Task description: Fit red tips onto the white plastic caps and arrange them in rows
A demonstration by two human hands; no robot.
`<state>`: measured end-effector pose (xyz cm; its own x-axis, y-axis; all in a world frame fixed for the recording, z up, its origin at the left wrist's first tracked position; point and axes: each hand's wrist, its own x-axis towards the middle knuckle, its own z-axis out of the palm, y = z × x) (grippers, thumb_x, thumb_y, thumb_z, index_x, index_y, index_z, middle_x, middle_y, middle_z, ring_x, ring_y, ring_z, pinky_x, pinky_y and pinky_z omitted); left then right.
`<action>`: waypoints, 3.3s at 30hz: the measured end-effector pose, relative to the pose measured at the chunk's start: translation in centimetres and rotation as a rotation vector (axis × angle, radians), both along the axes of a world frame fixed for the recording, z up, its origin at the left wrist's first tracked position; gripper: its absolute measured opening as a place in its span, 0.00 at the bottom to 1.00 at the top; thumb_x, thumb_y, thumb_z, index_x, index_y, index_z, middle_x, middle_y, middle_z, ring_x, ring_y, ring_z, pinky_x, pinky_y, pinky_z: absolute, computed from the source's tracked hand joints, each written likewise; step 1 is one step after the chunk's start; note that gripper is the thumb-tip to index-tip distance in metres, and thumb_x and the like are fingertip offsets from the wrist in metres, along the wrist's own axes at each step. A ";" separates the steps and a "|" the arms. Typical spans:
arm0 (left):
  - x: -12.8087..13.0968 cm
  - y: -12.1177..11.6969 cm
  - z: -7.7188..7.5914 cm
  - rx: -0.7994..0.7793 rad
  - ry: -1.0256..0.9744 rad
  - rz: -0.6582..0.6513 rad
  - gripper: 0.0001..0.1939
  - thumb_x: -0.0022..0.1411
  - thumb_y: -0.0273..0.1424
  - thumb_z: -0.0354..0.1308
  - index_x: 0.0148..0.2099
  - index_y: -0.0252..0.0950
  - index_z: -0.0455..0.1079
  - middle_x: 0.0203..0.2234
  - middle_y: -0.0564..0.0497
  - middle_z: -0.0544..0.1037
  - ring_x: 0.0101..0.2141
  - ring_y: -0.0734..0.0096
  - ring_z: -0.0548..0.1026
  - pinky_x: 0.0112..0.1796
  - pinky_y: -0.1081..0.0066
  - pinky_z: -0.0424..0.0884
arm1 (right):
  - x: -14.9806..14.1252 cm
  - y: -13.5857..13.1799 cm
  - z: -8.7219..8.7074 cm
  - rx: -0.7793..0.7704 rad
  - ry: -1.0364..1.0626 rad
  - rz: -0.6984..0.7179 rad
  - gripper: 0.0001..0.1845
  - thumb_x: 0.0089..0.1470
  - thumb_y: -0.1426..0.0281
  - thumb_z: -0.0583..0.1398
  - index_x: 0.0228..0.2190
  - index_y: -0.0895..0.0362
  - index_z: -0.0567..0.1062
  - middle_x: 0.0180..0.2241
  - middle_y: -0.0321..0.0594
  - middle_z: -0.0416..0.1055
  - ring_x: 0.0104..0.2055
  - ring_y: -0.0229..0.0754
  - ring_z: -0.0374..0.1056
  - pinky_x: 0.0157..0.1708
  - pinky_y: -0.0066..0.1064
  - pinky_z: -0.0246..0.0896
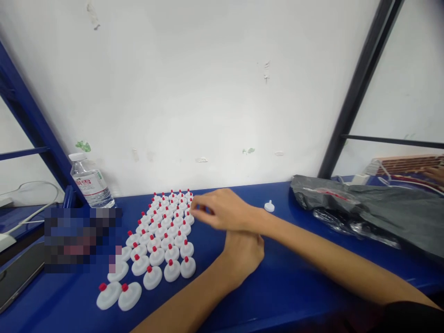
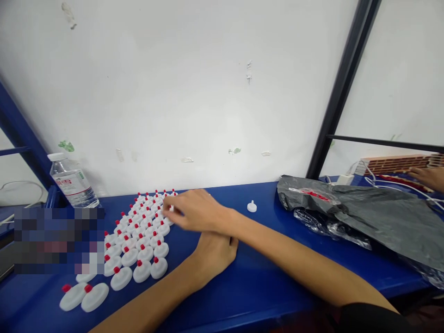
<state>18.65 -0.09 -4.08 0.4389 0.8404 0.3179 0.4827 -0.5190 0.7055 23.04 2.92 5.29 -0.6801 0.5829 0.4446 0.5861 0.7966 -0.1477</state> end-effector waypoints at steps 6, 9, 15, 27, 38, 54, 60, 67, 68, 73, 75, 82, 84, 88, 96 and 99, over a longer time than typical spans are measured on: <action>-0.4 -0.3 1.3 0.240 0.476 0.026 0.15 0.64 0.29 0.47 0.49 0.36 0.71 0.42 0.39 0.74 0.32 0.54 0.79 0.33 0.59 0.72 | 4.5 5.7 -1.4 -0.032 -0.105 -0.347 0.14 0.65 0.64 0.55 0.46 0.56 0.76 0.45 0.47 0.76 0.43 0.46 0.71 0.36 0.31 0.55; -0.3 -0.4 1.5 0.258 0.512 0.036 0.14 0.65 0.30 0.46 0.48 0.38 0.70 0.41 0.42 0.74 0.32 0.56 0.79 0.33 0.61 0.72 | 6.2 7.7 -2.8 -0.141 -0.145 -0.351 0.11 0.61 0.65 0.60 0.42 0.55 0.79 0.41 0.43 0.79 0.41 0.45 0.73 0.35 0.29 0.57; -0.3 -0.6 1.6 0.224 0.490 0.050 0.13 0.65 0.29 0.45 0.47 0.39 0.70 0.41 0.44 0.75 0.34 0.55 0.79 0.34 0.62 0.71 | 7.3 9.0 -3.2 -0.250 -0.125 -0.326 0.08 0.55 0.74 0.62 0.36 0.55 0.81 0.35 0.39 0.81 0.35 0.41 0.75 0.33 0.26 0.60; -0.7 1.8 2.1 -0.114 -0.004 0.373 0.32 0.68 0.41 0.47 0.68 0.30 0.50 0.56 0.30 0.68 0.50 0.45 0.75 0.45 0.57 0.69 | 9.3 6.6 3.0 -0.717 -0.164 -0.041 0.18 0.45 0.64 0.70 0.39 0.56 0.79 0.32 0.38 0.82 0.35 0.43 0.77 0.35 0.28 0.67; -0.6 2.6 0.8 -0.170 -0.149 0.193 0.12 0.63 0.31 0.53 0.48 0.41 0.73 0.30 0.50 0.79 0.31 0.64 0.78 0.33 0.69 0.68 | 10.2 5.4 4.6 -0.890 -0.461 -0.407 0.15 0.51 0.60 0.64 0.34 0.59 0.81 0.37 0.42 0.80 0.34 0.41 0.76 0.32 0.28 0.63; -0.6 2.3 1.1 -0.152 -0.100 0.172 0.13 0.59 0.28 0.53 0.44 0.42 0.74 0.26 0.54 0.79 0.27 0.68 0.74 0.28 0.71 0.61 | 9.3 7.9 -0.4 -1.051 -0.840 -0.556 0.16 0.25 0.66 0.76 0.16 0.62 0.78 0.22 0.38 0.75 0.28 0.38 0.62 0.31 0.31 0.55; -0.7 2.2 1.2 -0.143 -0.099 0.169 0.12 0.59 0.28 0.53 0.42 0.42 0.74 0.27 0.53 0.80 0.28 0.66 0.75 0.29 0.70 0.62 | 9.9 8.1 0.6 -1.019 -0.714 -0.481 0.15 0.32 0.63 0.72 0.22 0.60 0.80 0.24 0.39 0.77 0.25 0.37 0.64 0.25 0.28 0.55; -0.6 2.4 1.0 -0.157 -0.095 0.175 0.11 0.59 0.28 0.54 0.41 0.43 0.75 0.27 0.53 0.80 0.28 0.66 0.75 0.29 0.71 0.62 | 10.9 6.4 4.4 -0.864 -0.351 -0.225 0.16 0.49 0.62 0.63 0.39 0.56 0.79 0.34 0.38 0.78 0.31 0.36 0.70 0.27 0.25 0.59; -0.6 2.4 1.0 -0.156 -0.098 0.173 0.11 0.59 0.29 0.54 0.41 0.43 0.75 0.27 0.53 0.80 0.28 0.66 0.75 0.29 0.71 0.61 | 10.9 6.1 4.7 -0.858 -0.312 -0.171 0.16 0.50 0.61 0.63 0.39 0.57 0.79 0.34 0.38 0.78 0.31 0.36 0.70 0.28 0.26 0.60; -0.6 2.6 1.0 -0.160 -0.111 0.162 0.11 0.59 0.28 0.53 0.42 0.42 0.75 0.29 0.53 0.80 0.30 0.66 0.76 0.30 0.71 0.61 | 10.2 5.8 4.7 -0.877 -0.294 -0.055 0.17 0.51 0.60 0.65 0.38 0.59 0.79 0.30 0.37 0.76 0.29 0.36 0.70 0.29 0.26 0.61; -0.6 2.5 1.1 -0.161 -0.113 0.167 0.11 0.59 0.29 0.53 0.42 0.42 0.74 0.29 0.53 0.80 0.30 0.66 0.76 0.30 0.71 0.61 | 10.1 5.9 4.5 -0.886 -0.301 -0.054 0.17 0.50 0.59 0.66 0.37 0.59 0.79 0.29 0.37 0.76 0.29 0.36 0.70 0.29 0.26 0.60; -0.6 2.4 1.3 -0.176 -0.171 0.170 0.08 0.64 0.32 0.50 0.42 0.42 0.71 0.26 0.54 0.77 0.26 0.68 0.74 0.28 0.72 0.61 | 10.6 6.1 4.5 -0.891 -0.255 -0.008 0.18 0.54 0.58 0.63 0.40 0.58 0.78 0.34 0.40 0.78 0.32 0.36 0.72 0.29 0.25 0.61; -0.5 2.4 1.2 -0.192 -0.205 0.172 0.08 0.66 0.33 0.50 0.43 0.43 0.69 0.25 0.55 0.76 0.26 0.69 0.74 0.28 0.72 0.62 | 10.7 6.1 4.6 -0.890 -0.242 -0.003 0.18 0.55 0.58 0.63 0.41 0.58 0.78 0.35 0.40 0.78 0.32 0.36 0.72 0.29 0.25 0.61; -0.5 2.3 1.2 -0.209 -0.255 0.183 0.08 0.68 0.38 0.49 0.43 0.42 0.66 0.25 0.55 0.75 0.24 0.71 0.73 0.27 0.72 0.62 | 10.6 6.0 4.6 -0.906 -0.207 0.008 0.17 0.57 0.58 0.61 0.41 0.58 0.76 0.37 0.41 0.79 0.31 0.35 0.72 0.28 0.24 0.61; -0.7 2.4 1.4 -0.264 -0.378 0.199 0.17 0.69 0.40 0.48 0.58 0.43 0.56 0.28 0.56 0.75 0.21 0.73 0.70 0.25 0.73 0.61 | 9.9 5.6 4.6 -0.898 -0.160 0.000 0.20 0.58 0.55 0.61 0.43 0.58 0.74 0.39 0.44 0.78 0.33 0.37 0.74 0.29 0.25 0.65; -0.8 2.3 1.6 -0.271 -0.400 0.186 0.17 0.70 0.40 0.47 0.57 0.43 0.57 0.28 0.56 0.74 0.20 0.75 0.68 0.24 0.73 0.61 | 9.8 5.6 4.6 -0.875 -0.147 0.002 0.20 0.57 0.54 0.62 0.42 0.58 0.75 0.36 0.43 0.78 0.34 0.39 0.74 0.30 0.26 0.66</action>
